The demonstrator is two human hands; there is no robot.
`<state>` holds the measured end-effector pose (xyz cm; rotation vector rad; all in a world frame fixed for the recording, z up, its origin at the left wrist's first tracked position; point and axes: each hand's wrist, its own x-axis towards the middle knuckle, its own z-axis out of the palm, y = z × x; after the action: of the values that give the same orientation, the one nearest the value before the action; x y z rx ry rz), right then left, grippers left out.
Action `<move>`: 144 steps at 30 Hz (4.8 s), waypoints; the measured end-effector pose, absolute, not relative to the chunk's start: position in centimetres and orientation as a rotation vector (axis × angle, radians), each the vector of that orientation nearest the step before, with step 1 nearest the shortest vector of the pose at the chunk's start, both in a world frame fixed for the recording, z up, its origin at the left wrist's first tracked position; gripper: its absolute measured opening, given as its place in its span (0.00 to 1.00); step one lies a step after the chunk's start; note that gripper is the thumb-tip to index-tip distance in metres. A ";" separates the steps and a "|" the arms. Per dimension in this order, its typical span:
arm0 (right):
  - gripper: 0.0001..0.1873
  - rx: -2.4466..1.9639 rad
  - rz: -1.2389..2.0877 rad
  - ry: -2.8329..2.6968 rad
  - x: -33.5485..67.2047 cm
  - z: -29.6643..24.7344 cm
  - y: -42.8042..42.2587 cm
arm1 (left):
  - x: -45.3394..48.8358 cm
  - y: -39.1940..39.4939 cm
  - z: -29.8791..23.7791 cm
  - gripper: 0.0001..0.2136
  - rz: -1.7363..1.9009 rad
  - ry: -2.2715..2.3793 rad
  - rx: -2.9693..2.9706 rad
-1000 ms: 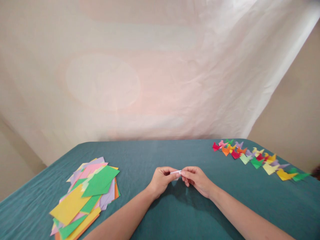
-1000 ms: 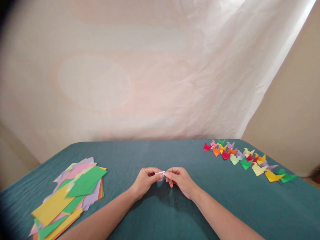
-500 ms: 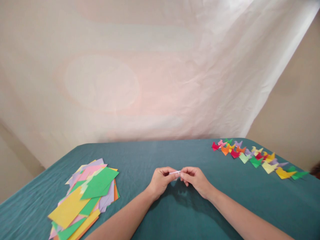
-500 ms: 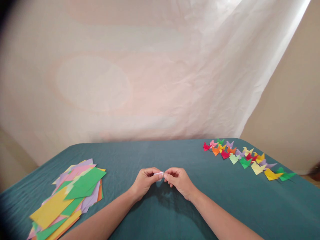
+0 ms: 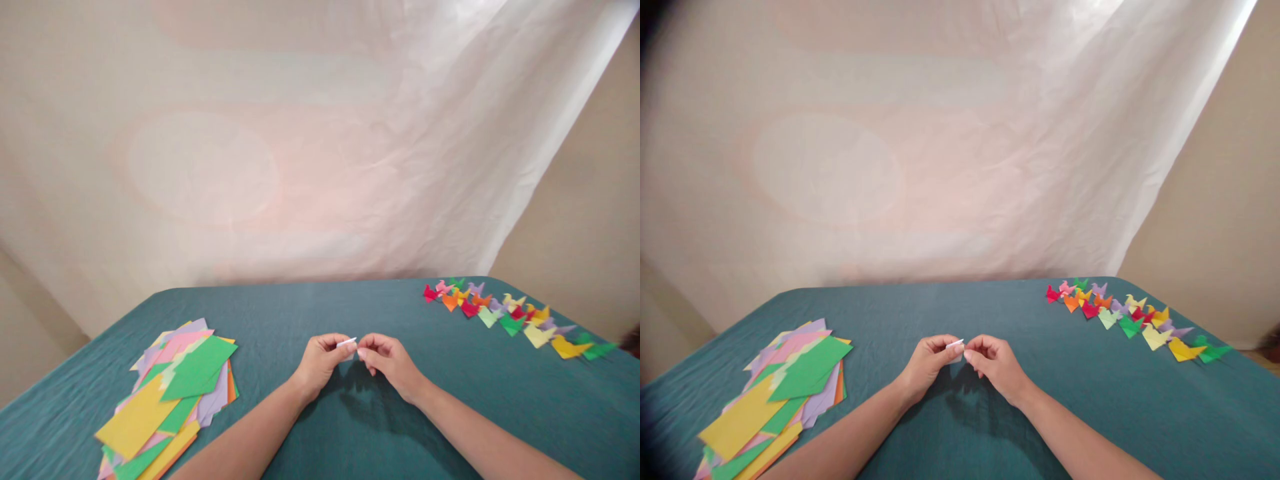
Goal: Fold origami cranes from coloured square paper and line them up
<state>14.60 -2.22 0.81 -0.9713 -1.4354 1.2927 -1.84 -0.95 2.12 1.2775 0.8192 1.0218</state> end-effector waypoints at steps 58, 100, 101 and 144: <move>0.07 -1.036 0.651 -1.701 13.9 1.8 -3.6 | -1.7 -0.9 1.8 0.16 0.963 0.762 1.208; 0.12 -1.052 0.845 -1.558 14.4 1.4 -2.9 | -1.5 -0.4 0.9 0.15 1.007 0.766 1.230; 0.12 -1.049 0.868 -1.541 14.4 1.3 -2.8 | -1.5 -0.4 0.9 0.15 1.010 0.769 1.226; 0.16 -1.237 0.845 -1.609 14.6 0.4 -2.1 | -1.4 0.0 0.0 0.23 1.072 0.873 1.159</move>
<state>14.65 -2.12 0.36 -1.2369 -1.6090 0.8451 -1.37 -0.03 0.00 1.1586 0.8726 1.0717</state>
